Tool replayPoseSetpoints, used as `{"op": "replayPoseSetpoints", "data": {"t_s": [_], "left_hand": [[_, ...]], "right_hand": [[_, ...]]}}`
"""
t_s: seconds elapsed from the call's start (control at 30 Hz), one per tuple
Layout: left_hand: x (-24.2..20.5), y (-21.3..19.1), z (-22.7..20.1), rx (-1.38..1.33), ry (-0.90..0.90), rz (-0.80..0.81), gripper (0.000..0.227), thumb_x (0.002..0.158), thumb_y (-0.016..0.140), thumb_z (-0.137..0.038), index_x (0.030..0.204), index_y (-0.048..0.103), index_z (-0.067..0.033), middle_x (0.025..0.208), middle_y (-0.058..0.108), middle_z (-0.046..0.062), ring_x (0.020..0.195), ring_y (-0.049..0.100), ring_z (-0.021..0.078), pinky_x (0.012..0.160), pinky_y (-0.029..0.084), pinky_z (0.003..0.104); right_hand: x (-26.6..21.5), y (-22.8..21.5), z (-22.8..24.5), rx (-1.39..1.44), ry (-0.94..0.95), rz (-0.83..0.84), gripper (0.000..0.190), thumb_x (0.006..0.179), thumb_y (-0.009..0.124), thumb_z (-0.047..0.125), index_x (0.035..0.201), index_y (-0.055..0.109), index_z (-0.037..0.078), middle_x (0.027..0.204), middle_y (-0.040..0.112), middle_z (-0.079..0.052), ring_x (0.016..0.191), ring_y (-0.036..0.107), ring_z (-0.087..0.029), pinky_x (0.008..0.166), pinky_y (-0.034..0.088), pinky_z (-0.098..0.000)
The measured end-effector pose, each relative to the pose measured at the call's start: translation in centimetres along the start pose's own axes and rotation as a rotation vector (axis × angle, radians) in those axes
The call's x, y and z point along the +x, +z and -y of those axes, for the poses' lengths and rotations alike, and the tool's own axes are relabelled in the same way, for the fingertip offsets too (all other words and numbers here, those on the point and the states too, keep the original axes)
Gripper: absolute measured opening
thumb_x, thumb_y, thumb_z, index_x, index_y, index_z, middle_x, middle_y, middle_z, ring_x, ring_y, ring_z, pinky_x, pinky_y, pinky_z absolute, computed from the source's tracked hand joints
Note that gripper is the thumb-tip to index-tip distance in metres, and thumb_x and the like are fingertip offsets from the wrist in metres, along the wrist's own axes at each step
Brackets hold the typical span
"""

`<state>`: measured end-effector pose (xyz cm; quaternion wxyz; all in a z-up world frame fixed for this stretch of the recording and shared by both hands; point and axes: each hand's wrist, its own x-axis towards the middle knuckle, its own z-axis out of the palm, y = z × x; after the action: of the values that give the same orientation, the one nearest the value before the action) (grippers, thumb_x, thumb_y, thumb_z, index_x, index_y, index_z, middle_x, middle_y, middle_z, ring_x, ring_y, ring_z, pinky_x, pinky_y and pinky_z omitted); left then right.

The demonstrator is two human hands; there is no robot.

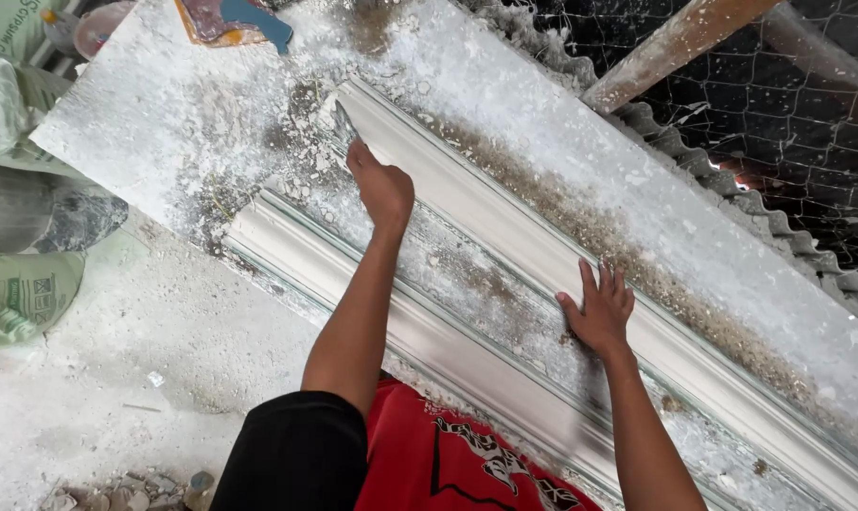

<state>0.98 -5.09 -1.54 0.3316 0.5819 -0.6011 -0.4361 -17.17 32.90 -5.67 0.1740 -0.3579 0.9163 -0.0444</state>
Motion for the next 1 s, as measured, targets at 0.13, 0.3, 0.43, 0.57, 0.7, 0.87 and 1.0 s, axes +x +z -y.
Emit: {"op": "replayPoseSetpoints", "data": {"t_s": [0.13,0.3,0.43,0.57,0.7,0.87,1.0], "left_hand": [[-0.7,1.1,1.5,0.062,0.02,0.04,0.063,0.088,0.044,0.01,0.149,0.03,0.0136,0.152,0.031,0.033,0.141,0.036,0.0494,0.123,0.027,0.048],[1.9,-0.3,1.2,-0.096,0.086,-0.039,0.059,0.09,0.041,0.009,0.149,0.036,0.0134,0.152,0.04,0.031,0.142,0.045,0.0446,0.125,0.034,0.044],[0.5,0.4,2.8,0.07,0.083,0.03,0.064,0.084,0.046,0.011,0.147,0.038,0.0137,0.149,0.039,0.034,0.14,0.039,0.0503,0.12,0.029,0.049],[2.5,-0.5,3.7,0.042,0.207,-0.06,0.062,0.082,0.047,0.011,0.144,0.045,0.0127,0.145,0.052,0.031,0.138,0.049,0.0456,0.125,0.036,0.046],[0.4,1.1,4.4,0.003,0.215,-0.048,0.062,0.079,0.047,0.011,0.141,0.041,0.0167,0.144,0.046,0.039,0.135,0.045,0.0495,0.115,0.034,0.046],[5.9,-1.1,6.4,0.014,0.229,-0.11,0.057,0.085,0.049,0.006,0.141,0.045,0.0156,0.134,0.06,0.035,0.128,0.058,0.0453,0.113,0.043,0.044],[0.7,-3.6,7.1,-0.003,0.376,-0.103,0.062,0.092,0.056,0.001,0.147,0.033,0.0194,0.124,0.062,0.039,0.109,0.067,0.0468,0.095,0.055,0.049]], "right_hand": [[0.7,1.1,-0.8,-0.047,-0.005,-0.012,0.086,0.09,0.051,0.07,0.162,0.027,0.029,0.17,0.014,-0.015,0.158,0.002,-0.038,0.12,0.001,-0.0611],[0.0,-0.1,0.5,0.006,-0.002,-0.008,0.084,0.092,0.049,0.068,0.162,0.028,0.028,0.171,0.016,-0.015,0.158,0.003,-0.039,0.121,0.002,-0.0613],[0.4,0.6,-0.3,-0.047,-0.024,-0.03,0.084,0.092,0.051,0.068,0.162,0.028,0.028,0.17,0.016,-0.017,0.158,0.003,-0.04,0.12,0.003,-0.062],[-0.4,0.1,-0.1,0.0,-0.025,-0.03,0.084,0.092,0.05,0.069,0.162,0.029,0.027,0.17,0.018,-0.016,0.157,0.006,-0.04,0.121,0.004,-0.0625],[0.5,1.1,-0.9,-0.038,-0.029,-0.02,0.086,0.09,0.049,0.072,0.162,0.028,0.029,0.169,0.017,-0.017,0.158,0.004,-0.039,0.119,0.005,-0.0625],[0.1,1.1,-1.1,-0.016,-0.03,-0.021,0.086,0.091,0.049,0.073,0.162,0.027,0.03,0.17,0.016,-0.016,0.157,0.002,-0.038,0.121,0.004,-0.062],[0.7,1.7,-1.5,-0.031,-0.031,-0.038,0.085,0.09,0.05,0.071,0.162,0.026,0.033,0.17,0.016,-0.014,0.159,0.002,-0.036,0.121,0.003,-0.0615]]}}
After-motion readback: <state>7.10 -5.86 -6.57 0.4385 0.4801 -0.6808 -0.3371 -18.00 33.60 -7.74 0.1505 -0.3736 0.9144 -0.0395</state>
